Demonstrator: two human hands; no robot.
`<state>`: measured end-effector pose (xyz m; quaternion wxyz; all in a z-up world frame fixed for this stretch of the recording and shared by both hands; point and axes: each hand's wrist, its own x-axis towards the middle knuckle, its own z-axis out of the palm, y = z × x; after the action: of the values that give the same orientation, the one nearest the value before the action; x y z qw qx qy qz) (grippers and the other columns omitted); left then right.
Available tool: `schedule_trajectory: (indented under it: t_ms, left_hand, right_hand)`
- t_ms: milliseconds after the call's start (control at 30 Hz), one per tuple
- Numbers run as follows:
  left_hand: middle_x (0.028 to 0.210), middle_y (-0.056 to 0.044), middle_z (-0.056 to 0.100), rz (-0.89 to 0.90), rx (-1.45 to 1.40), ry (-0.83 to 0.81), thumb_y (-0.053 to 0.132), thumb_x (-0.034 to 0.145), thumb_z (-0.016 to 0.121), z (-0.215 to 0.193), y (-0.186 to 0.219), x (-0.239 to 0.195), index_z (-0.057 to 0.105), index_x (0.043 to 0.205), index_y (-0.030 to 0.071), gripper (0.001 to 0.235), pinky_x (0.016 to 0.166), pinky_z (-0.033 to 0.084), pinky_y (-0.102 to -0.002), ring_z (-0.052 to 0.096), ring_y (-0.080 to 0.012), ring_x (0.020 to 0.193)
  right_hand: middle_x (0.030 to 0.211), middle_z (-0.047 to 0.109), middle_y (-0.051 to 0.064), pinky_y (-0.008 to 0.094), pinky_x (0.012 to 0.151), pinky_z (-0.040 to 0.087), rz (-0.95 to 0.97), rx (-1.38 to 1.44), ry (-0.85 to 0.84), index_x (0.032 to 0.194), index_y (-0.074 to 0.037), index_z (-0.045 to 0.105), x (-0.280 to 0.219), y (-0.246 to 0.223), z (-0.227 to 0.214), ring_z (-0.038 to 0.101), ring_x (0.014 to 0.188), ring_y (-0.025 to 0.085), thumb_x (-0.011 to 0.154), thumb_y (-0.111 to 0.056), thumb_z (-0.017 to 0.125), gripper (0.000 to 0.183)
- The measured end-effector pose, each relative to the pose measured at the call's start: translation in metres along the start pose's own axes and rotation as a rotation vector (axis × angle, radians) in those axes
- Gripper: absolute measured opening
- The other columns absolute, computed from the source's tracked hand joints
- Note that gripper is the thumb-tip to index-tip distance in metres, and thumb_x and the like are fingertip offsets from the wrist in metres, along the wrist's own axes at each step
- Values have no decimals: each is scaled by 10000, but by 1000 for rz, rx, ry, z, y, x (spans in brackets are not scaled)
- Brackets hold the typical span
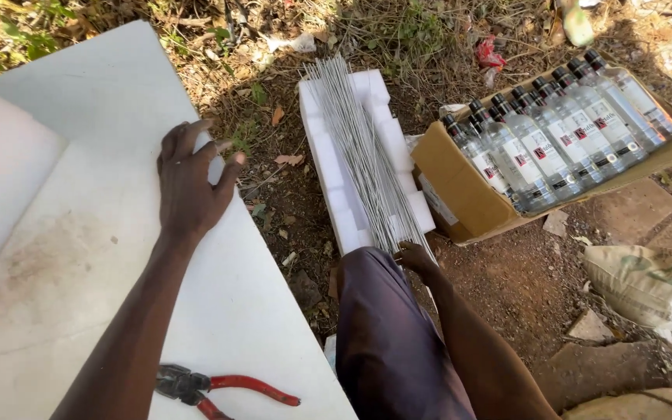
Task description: The person uses pliers to cut a long piece of thin metal wire on a white work surface. They repeatedly measure and cut segments of the wire, placing the cut pieces into a white styrofoam container.
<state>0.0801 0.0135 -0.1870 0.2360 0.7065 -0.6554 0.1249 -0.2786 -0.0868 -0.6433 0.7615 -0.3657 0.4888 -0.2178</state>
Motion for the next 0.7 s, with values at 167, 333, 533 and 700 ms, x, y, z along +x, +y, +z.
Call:
schedule_trajectory:
  t_ms: [167, 333, 533, 700]
  left_hand:
    - [1358, -70, 537, -1, 19, 2, 405, 1016, 637, 4, -4, -1, 749, 1128, 121, 324, 1065, 359, -576, 427, -368, 1324]
    - [1361, -63, 537, -17, 9, 4, 418, 1015, 638, 6, -5, -2, 750, 1121, 120, 336, 1071, 353, -568, 418, -360, 1331]
    - [1357, -36, 531, 13, -30, 12, 489, 1026, 609, 4, -7, -7, 744, 1119, 151, 376, 1066, 358, -566, 417, -341, 1327]
    - [1231, -83, 603, 377, -467, 143, 419, 984, 646, 27, 32, 1, 727, 1116, 174, 290, 1025, 416, -513, 526, -329, 1228]
  right_hand:
    - [833, 667, 195, 222, 542, 503, -25, 369, 46, 1219, 60, 573, 99, 166, -109, 700, 637, 227, 916, -138, 613, 364]
    - [881, 691, 209, 378, 639, 533, -113, -127, 214, 1232, -51, 611, 43, 45, -62, 700, 730, 322, 880, -203, 629, 384]
    - [938, 727, 209, 497, 786, 546, -534, -1226, 350, 1338, -103, 610, -111, -181, 93, 712, 878, 391, 867, -134, 542, 477]
    - [980, 711, 84, 500, 863, 464, -1018, -1925, 390, 1321, -126, 566, -174, -271, 212, 666, 860, 278, 833, -140, 611, 490]
